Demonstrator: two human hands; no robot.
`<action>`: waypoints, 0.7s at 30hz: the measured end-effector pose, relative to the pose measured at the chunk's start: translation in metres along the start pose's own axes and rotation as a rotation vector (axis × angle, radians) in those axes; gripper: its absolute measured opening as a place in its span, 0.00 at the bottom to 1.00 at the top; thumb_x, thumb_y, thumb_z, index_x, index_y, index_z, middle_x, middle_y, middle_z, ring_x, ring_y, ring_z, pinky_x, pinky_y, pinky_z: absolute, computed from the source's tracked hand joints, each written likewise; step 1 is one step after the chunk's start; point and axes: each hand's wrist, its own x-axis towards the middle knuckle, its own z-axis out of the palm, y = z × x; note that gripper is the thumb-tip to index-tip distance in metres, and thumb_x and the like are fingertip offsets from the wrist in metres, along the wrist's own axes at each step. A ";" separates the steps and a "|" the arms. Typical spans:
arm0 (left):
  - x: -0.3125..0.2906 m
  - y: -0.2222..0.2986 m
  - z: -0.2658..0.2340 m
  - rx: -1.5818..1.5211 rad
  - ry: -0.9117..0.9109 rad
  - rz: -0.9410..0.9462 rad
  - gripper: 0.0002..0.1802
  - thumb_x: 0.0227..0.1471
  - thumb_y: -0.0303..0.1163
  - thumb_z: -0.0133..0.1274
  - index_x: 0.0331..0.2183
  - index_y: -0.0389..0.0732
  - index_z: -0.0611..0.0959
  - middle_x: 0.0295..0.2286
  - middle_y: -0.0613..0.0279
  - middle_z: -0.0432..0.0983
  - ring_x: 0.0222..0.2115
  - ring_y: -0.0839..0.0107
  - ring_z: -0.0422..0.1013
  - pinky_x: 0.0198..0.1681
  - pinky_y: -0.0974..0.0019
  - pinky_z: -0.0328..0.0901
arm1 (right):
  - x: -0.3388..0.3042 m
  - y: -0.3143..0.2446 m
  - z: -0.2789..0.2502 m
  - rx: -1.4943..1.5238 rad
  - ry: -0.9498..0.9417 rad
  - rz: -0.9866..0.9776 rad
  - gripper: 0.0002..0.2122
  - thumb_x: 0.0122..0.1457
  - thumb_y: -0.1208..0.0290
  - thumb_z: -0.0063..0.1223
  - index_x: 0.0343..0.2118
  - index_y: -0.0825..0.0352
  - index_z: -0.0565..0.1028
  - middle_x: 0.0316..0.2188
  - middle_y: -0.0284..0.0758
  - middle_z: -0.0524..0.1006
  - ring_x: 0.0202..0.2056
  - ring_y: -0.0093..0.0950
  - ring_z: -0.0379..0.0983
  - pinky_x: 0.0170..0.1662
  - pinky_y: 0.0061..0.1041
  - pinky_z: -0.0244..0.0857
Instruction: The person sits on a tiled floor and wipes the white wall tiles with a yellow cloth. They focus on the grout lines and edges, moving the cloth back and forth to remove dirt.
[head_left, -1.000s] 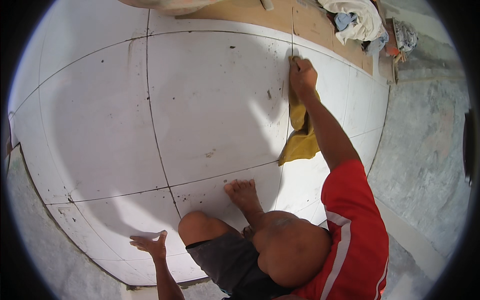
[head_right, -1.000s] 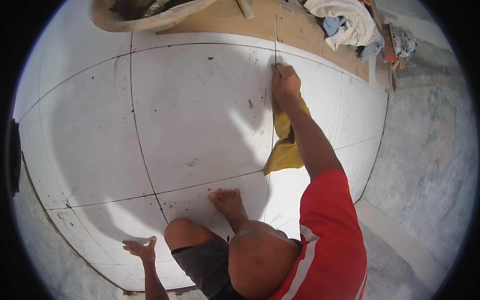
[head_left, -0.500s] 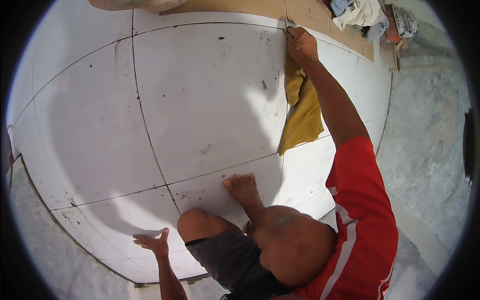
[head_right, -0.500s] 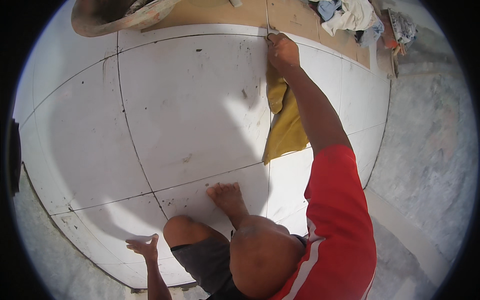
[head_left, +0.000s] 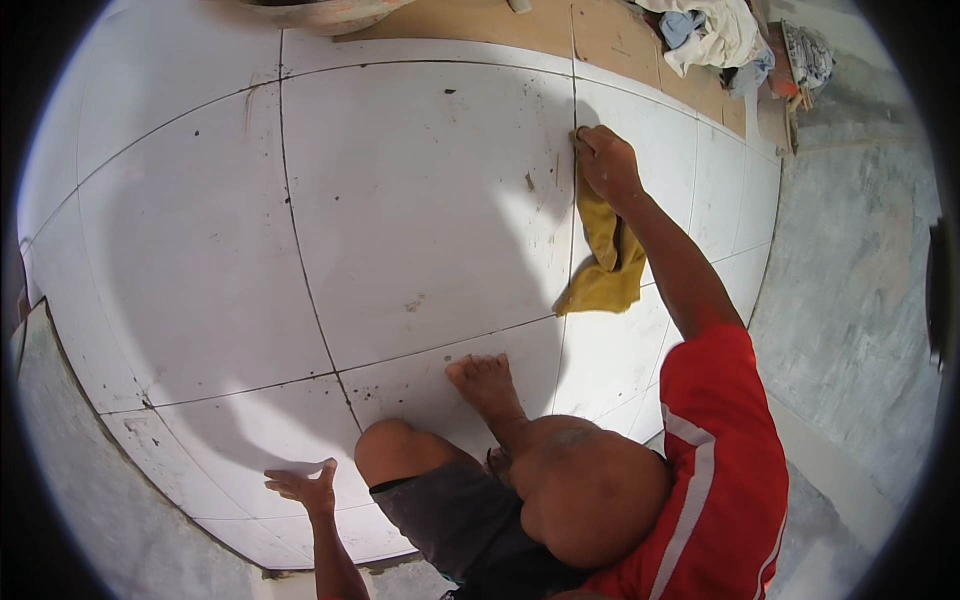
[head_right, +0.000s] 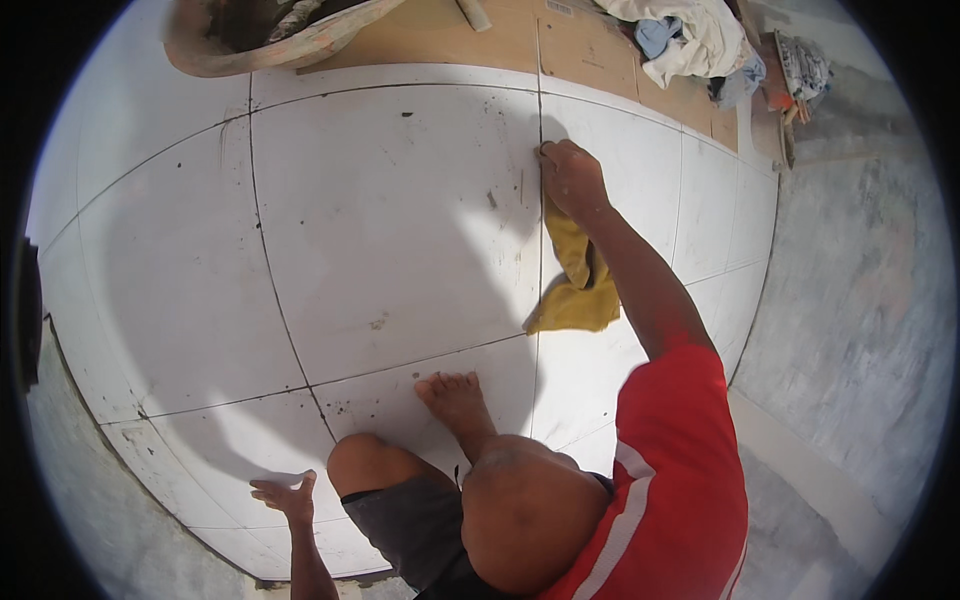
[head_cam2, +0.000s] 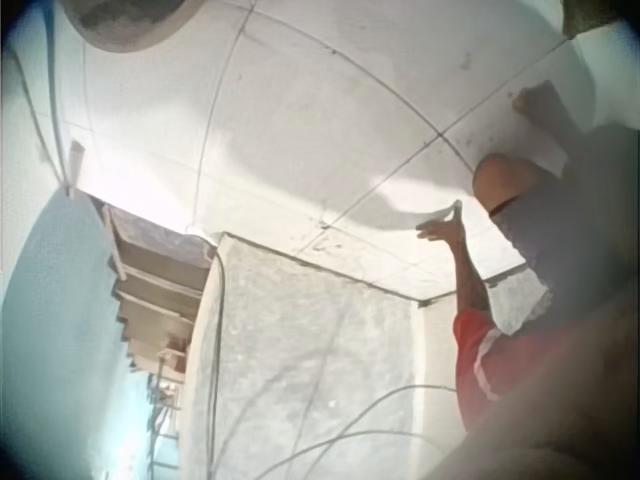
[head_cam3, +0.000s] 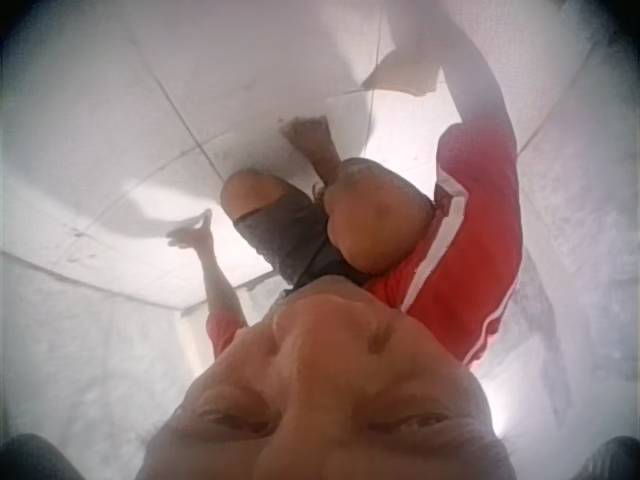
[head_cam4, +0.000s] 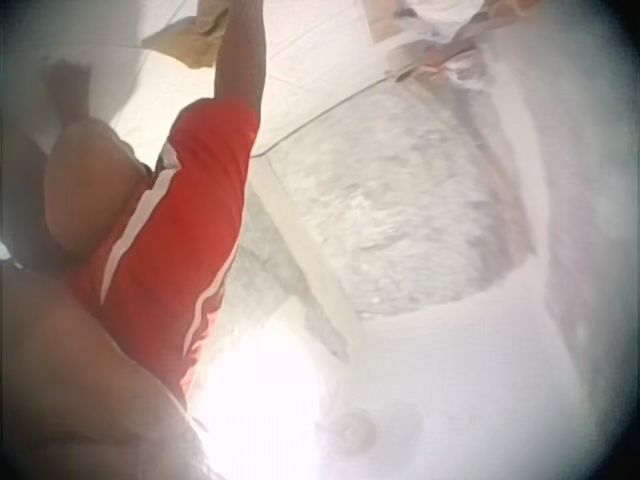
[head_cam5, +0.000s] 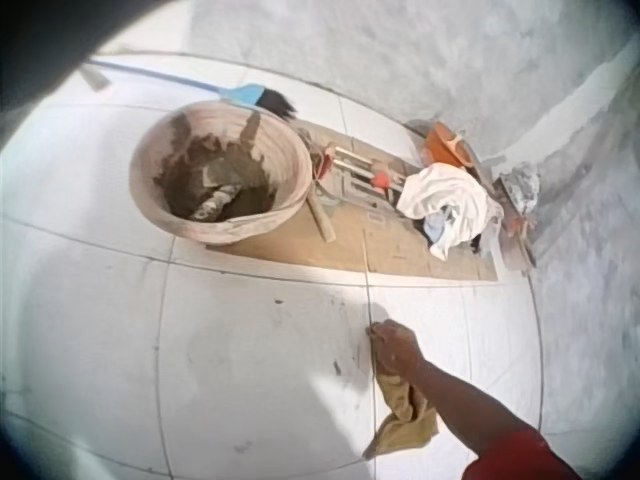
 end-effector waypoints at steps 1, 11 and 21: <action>-0.002 -0.001 -0.001 -0.014 0.005 -0.006 0.91 0.26 0.70 0.71 0.65 0.33 0.25 0.64 0.24 0.17 0.68 0.38 0.16 0.67 0.36 0.23 | -0.002 -0.004 0.000 0.017 -0.022 -0.001 0.10 0.56 0.70 0.52 0.40 0.60 0.80 0.33 0.45 0.78 0.37 0.47 0.76 0.41 0.41 0.72; 0.002 0.003 0.003 -0.017 -0.034 -0.022 0.91 0.26 0.69 0.71 0.65 0.32 0.25 0.65 0.25 0.18 0.67 0.39 0.15 0.67 0.37 0.21 | -0.047 -0.010 0.013 0.103 0.149 -0.061 0.05 0.58 0.73 0.51 0.35 0.62 0.77 0.28 0.43 0.75 0.34 0.45 0.75 0.37 0.43 0.70; 0.006 0.003 0.001 0.003 -0.052 0.011 0.92 0.25 0.76 0.66 0.64 0.32 0.24 0.65 0.26 0.18 0.67 0.38 0.15 0.67 0.35 0.23 | 0.036 0.002 0.009 0.006 0.269 0.061 0.13 0.52 0.76 0.52 0.41 0.63 0.79 0.34 0.46 0.77 0.37 0.47 0.76 0.42 0.42 0.71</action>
